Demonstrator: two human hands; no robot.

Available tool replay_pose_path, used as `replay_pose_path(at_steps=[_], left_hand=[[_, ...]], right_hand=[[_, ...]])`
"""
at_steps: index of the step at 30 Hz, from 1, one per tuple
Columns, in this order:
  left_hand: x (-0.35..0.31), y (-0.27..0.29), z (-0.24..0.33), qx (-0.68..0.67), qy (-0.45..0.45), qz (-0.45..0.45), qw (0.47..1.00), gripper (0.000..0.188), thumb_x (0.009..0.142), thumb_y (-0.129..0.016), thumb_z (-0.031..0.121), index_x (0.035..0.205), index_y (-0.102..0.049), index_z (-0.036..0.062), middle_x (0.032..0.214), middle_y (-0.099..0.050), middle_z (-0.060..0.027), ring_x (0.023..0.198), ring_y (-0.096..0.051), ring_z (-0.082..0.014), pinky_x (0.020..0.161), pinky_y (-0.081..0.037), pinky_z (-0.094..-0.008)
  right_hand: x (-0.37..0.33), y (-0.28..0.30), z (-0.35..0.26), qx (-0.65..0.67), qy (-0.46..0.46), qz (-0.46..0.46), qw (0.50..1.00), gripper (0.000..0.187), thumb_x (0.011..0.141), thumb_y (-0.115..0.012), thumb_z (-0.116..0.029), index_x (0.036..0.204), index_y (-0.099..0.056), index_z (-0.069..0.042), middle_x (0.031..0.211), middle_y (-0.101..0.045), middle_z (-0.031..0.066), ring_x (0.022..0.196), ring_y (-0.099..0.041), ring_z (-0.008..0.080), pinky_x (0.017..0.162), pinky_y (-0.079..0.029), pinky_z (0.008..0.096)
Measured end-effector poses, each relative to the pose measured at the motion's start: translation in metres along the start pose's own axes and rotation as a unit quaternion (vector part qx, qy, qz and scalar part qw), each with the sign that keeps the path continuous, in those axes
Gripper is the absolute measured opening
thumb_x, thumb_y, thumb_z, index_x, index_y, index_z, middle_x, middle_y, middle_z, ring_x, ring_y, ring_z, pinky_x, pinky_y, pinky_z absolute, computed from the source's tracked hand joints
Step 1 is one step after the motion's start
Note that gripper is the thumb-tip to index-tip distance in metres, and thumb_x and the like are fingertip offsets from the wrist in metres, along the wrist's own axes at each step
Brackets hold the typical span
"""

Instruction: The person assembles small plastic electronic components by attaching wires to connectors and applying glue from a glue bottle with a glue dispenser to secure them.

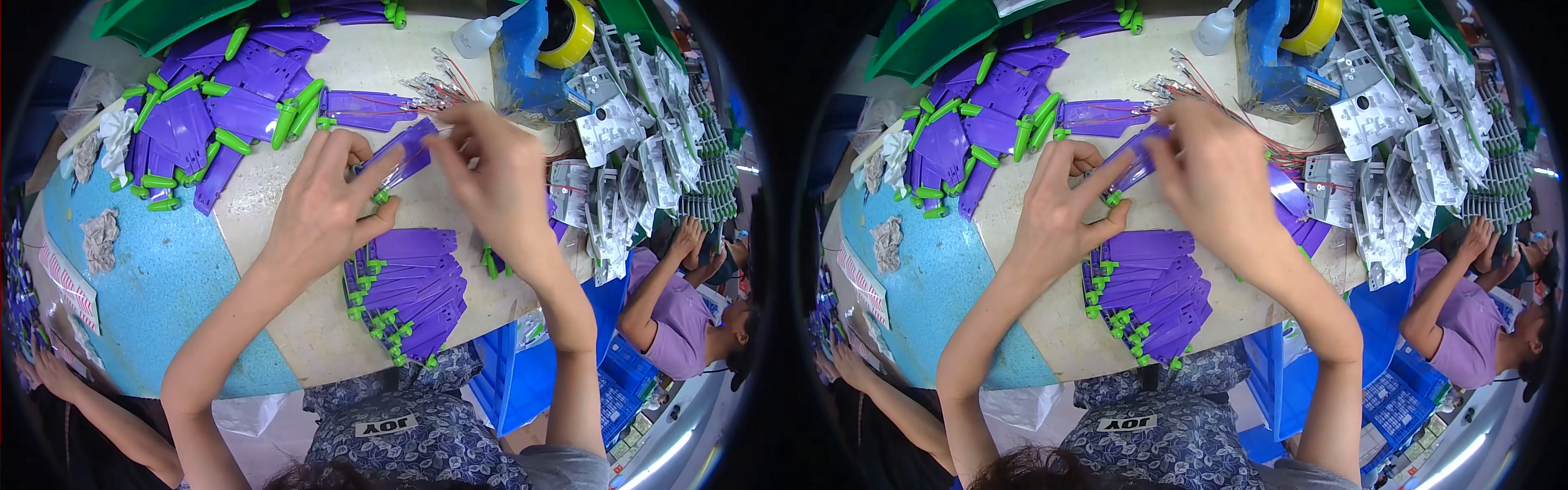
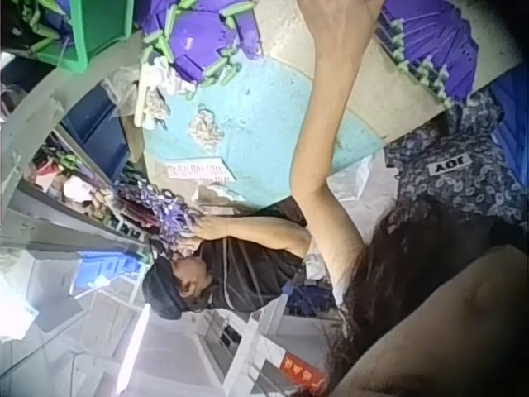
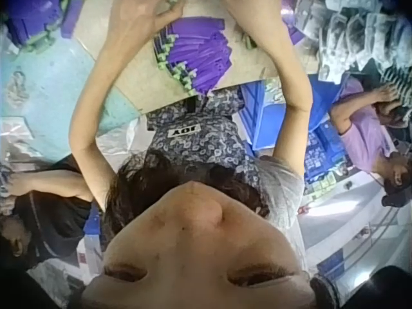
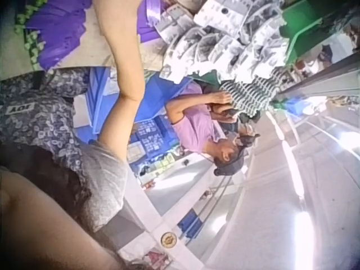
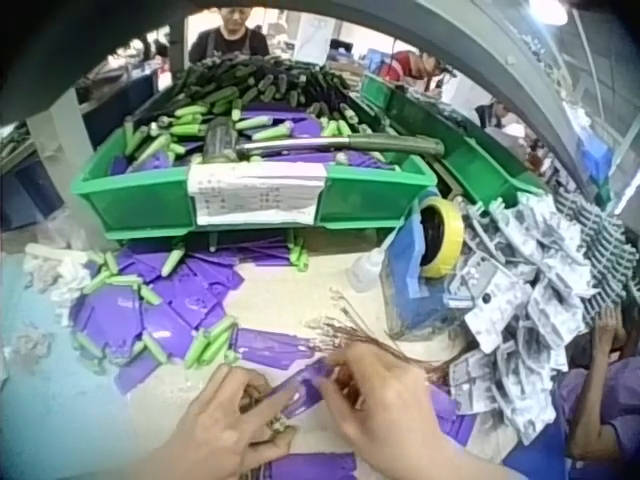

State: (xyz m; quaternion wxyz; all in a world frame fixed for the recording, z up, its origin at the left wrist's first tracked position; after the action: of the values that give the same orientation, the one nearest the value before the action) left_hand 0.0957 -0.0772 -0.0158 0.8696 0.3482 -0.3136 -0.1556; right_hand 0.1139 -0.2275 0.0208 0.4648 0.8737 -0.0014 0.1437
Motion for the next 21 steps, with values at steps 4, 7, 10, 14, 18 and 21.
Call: replay_pose_path(at_steps=[4, 7, 10, 14, 18, 21], left_hand=[[-0.003, 0.000, -0.010, -0.059, 0.039, 0.035, 0.997, 0.055, 0.063, -0.082, 0.006, 0.113, -0.063, -0.0022, 0.102, -0.062, -0.0138, 0.089, -0.059, -0.0300, 0.076, -0.052, -0.0398], [-0.006, 0.001, -0.012, -0.099, 0.053, 0.054, 0.992, 0.055, 0.062, -0.083, 0.005, 0.113, -0.062, -0.0025, 0.103, -0.063, -0.0144, 0.091, -0.059, -0.0309, 0.079, -0.052, -0.0414], [-0.004, 0.014, -0.016, -0.047, 0.022, 0.065, 0.997, 0.047, 0.064, -0.082, 0.005, 0.107, -0.063, -0.0007, 0.105, -0.063, -0.0131, 0.093, -0.058, -0.0318, 0.081, -0.051, -0.0416], [0.001, 0.033, 0.007, -0.033, -0.039, 0.051, 0.997, 0.027, 0.068, -0.080, 0.009, 0.093, -0.070, 0.0057, 0.104, -0.065, -0.0087, 0.090, -0.059, -0.0305, 0.081, -0.051, -0.0414], [-0.020, 0.011, 0.024, -0.134, -0.024, -0.068, 0.988, 0.017, 0.071, -0.078, 0.011, 0.087, -0.074, 0.0087, 0.099, -0.068, -0.0058, 0.090, -0.060, -0.0273, 0.077, -0.053, -0.0377], [-0.020, 0.012, 0.016, -0.091, -0.004, -0.048, 0.995, 0.019, 0.072, -0.077, 0.010, 0.090, -0.074, 0.0075, 0.101, -0.067, -0.0041, 0.091, -0.059, -0.0244, 0.075, -0.054, -0.0329]], right_hand=[[0.024, -0.042, 0.000, 0.055, -0.068, -0.253, 0.964, 0.008, 0.077, -0.069, -0.003, 0.078, -0.065, 0.004, 0.061, -0.064, 0.0146, 0.058, -0.067, 0.0248, 0.056, -0.053, 0.0365], [0.017, -0.061, -0.006, 0.123, -0.143, -0.383, 0.904, 0.011, 0.077, -0.068, 0.000, 0.069, -0.062, 0.005, 0.057, -0.063, 0.0114, 0.046, -0.063, 0.0177, 0.051, -0.052, 0.0319], [0.019, -0.036, -0.016, 0.131, 0.007, -0.132, 0.983, 0.009, 0.078, -0.071, -0.002, 0.073, -0.065, 0.003, 0.059, -0.064, 0.0083, 0.052, -0.062, 0.0136, 0.052, -0.049, 0.0267], [0.043, 0.015, 0.023, 0.017, 0.006, 0.092, 0.996, 0.008, 0.079, -0.070, -0.004, 0.082, -0.069, 0.003, 0.087, -0.064, 0.0211, 0.067, -0.067, 0.0338, 0.063, -0.053, 0.0427], [0.043, -0.017, 0.036, -0.017, 0.016, 0.019, 1.000, 0.009, 0.079, -0.069, -0.003, 0.086, -0.070, 0.002, 0.086, -0.065, 0.0196, 0.074, -0.066, 0.0384, 0.069, -0.054, 0.0463], [0.044, -0.018, 0.040, 0.002, 0.023, 0.033, 0.999, 0.006, 0.079, -0.069, -0.003, 0.083, -0.070, 0.002, 0.084, -0.064, 0.0198, 0.073, -0.066, 0.0388, 0.069, -0.054, 0.0460]])
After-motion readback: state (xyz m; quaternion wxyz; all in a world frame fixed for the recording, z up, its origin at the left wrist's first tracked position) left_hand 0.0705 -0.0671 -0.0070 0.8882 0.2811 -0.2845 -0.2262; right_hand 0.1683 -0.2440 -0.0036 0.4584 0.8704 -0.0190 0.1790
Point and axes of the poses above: each hand's wrist, its own x-axis towards the middle knuckle, its own y-axis out of the back of the hand, z = x × y, the point moved 7 cm from there along x, towards the middle knuckle
